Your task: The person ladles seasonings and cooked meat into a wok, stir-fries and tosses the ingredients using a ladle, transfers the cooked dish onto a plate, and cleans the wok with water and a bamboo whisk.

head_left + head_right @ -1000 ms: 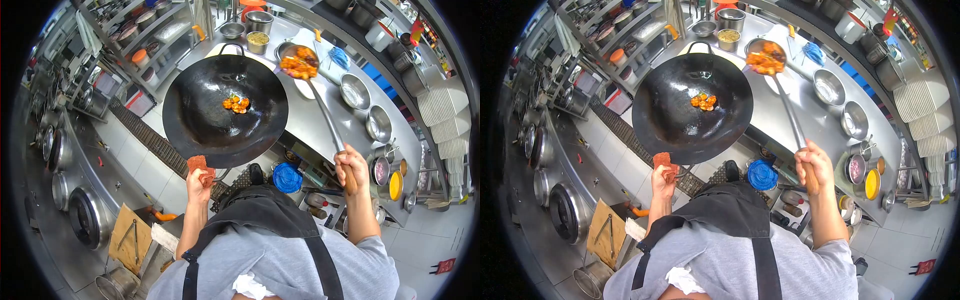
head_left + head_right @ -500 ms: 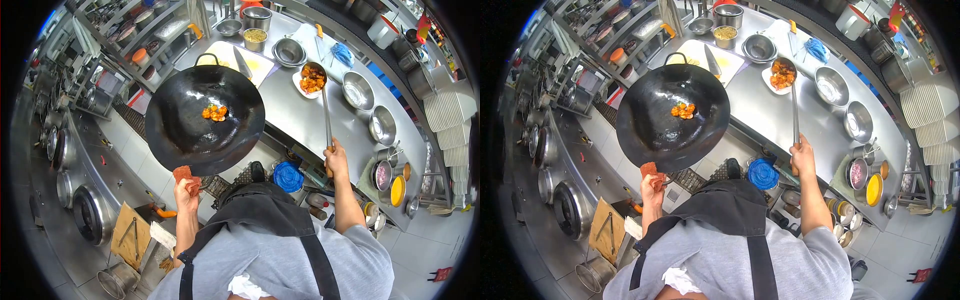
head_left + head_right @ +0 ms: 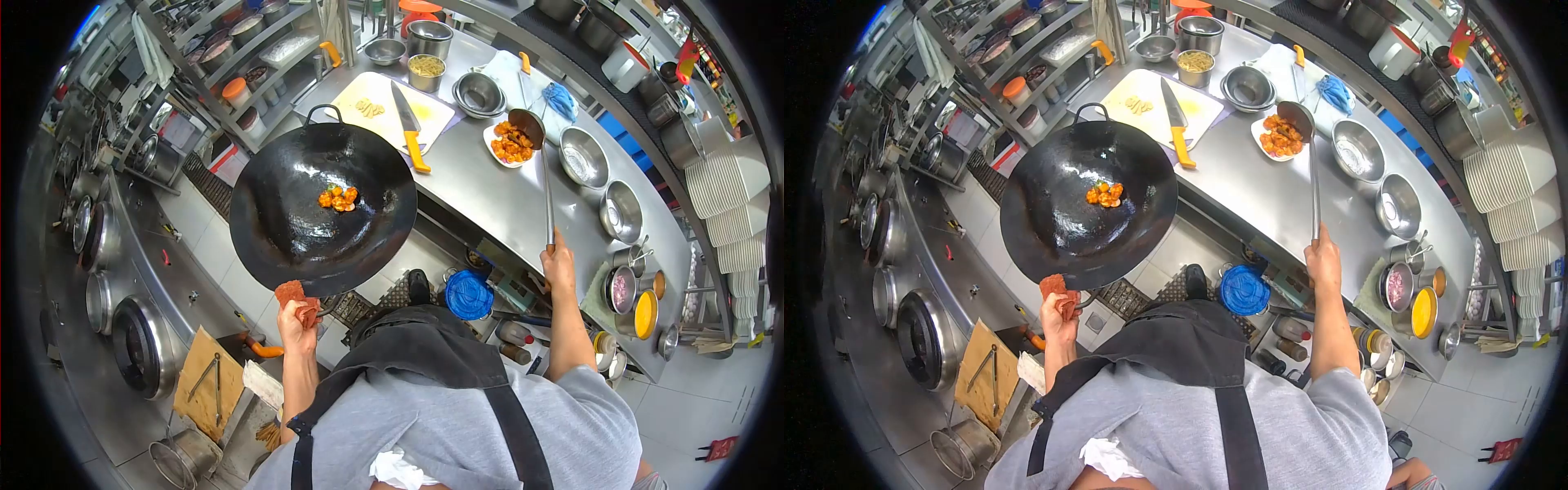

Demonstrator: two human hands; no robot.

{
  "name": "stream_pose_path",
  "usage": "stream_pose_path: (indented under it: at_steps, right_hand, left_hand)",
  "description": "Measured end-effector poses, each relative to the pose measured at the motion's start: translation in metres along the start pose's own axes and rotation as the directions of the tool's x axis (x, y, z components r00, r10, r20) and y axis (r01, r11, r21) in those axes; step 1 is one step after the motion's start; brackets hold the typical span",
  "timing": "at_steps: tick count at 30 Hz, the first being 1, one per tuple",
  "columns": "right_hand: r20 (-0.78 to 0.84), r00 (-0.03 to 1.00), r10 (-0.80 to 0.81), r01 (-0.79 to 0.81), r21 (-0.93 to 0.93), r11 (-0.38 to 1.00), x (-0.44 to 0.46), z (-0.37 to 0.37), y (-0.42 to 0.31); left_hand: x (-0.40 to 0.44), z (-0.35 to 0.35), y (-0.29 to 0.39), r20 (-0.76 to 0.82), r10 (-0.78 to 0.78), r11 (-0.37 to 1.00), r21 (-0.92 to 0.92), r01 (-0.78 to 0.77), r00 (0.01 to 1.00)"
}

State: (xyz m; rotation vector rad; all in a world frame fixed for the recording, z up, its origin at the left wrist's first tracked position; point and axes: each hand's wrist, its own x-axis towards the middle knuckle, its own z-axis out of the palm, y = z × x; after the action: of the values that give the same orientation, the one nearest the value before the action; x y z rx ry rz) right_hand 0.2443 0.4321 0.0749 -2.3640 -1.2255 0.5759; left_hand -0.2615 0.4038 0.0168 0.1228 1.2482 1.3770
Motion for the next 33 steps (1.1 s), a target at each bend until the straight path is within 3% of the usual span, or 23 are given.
stream_pose_path:
  at_steps: [2, 4, 8, 10, 17, 23, 25, 26, 28, 29, 31, 33]
  right_hand:
    - [0.012, 0.999, 0.042, -0.042, -0.006, 0.999, -0.002, -0.004, 0.0]
    - [-0.057, 0.992, -0.11, 0.103, -0.107, 0.989, -0.001, -0.004, 0.012]
    - [-0.073, 0.984, -0.165, 0.156, -0.12, 0.981, -0.01, -0.007, 0.021]
    - [-0.152, 0.933, -0.325, 0.311, -0.11, 0.944, -0.013, -0.002, 0.031]
    - [-0.064, 0.965, -0.253, 0.242, -0.148, 0.959, -0.03, 0.002, 0.023]
    - [-0.22, 0.917, -0.332, 0.306, -0.145, 0.941, -0.029, 0.019, 0.034]
    - [-0.165, 0.967, -0.196, 0.201, 0.018, 0.979, -0.025, 0.022, 0.029]
    - [-0.163, 0.966, -0.202, 0.207, 0.015, 0.978, -0.022, 0.025, 0.025]
    - [-0.039, 0.999, 0.016, 0.006, 0.502, 0.865, -0.023, 0.026, 0.006]
    - [-0.03, 1.0, 0.006, 0.009, 0.494, 0.87, -0.025, 0.023, -0.002]
    - [0.031, 0.998, 0.063, -0.061, 0.828, 0.557, -0.028, 0.023, -0.015]
    - [0.088, 0.996, 0.034, -0.095, 0.913, 0.396, -0.034, 0.017, -0.023]
  left_hand:
    - [0.001, -0.006, 0.001, 0.005, 0.011, 1.0, 0.003, -0.011, 1.0]
    - [0.002, -0.011, 0.001, 0.004, 0.003, 1.0, -0.007, -0.003, 1.0]
    - [0.0, -0.013, 0.005, -0.011, -0.004, 1.0, -0.009, 0.004, 1.0]
    - [0.001, -0.015, 0.006, -0.025, 0.009, 1.0, 0.007, -0.009, 1.0]
    - [0.004, -0.017, 0.007, -0.016, 0.032, 0.999, 0.012, -0.032, 0.999]
    - [0.009, -0.024, 0.004, -0.018, 0.025, 0.999, -0.034, -0.025, 1.0]
    - [0.01, -0.026, 0.004, -0.023, 0.002, 1.0, -0.002, -0.002, 1.0]
    - [0.009, -0.027, 0.003, -0.026, 0.004, 1.0, -0.008, -0.004, 1.0]
    - [0.003, -0.022, 0.005, -0.033, 0.02, 1.0, -0.007, -0.02, 0.999]
    - [0.007, -0.025, 0.004, -0.046, 0.018, 1.0, -0.018, -0.019, 0.999]
    - [0.01, -0.034, 0.003, -0.003, -0.028, 0.998, 0.052, 0.028, 1.0]
    - [0.004, -0.031, 0.002, -0.024, -0.028, 1.0, 0.01, 0.028, 0.999]
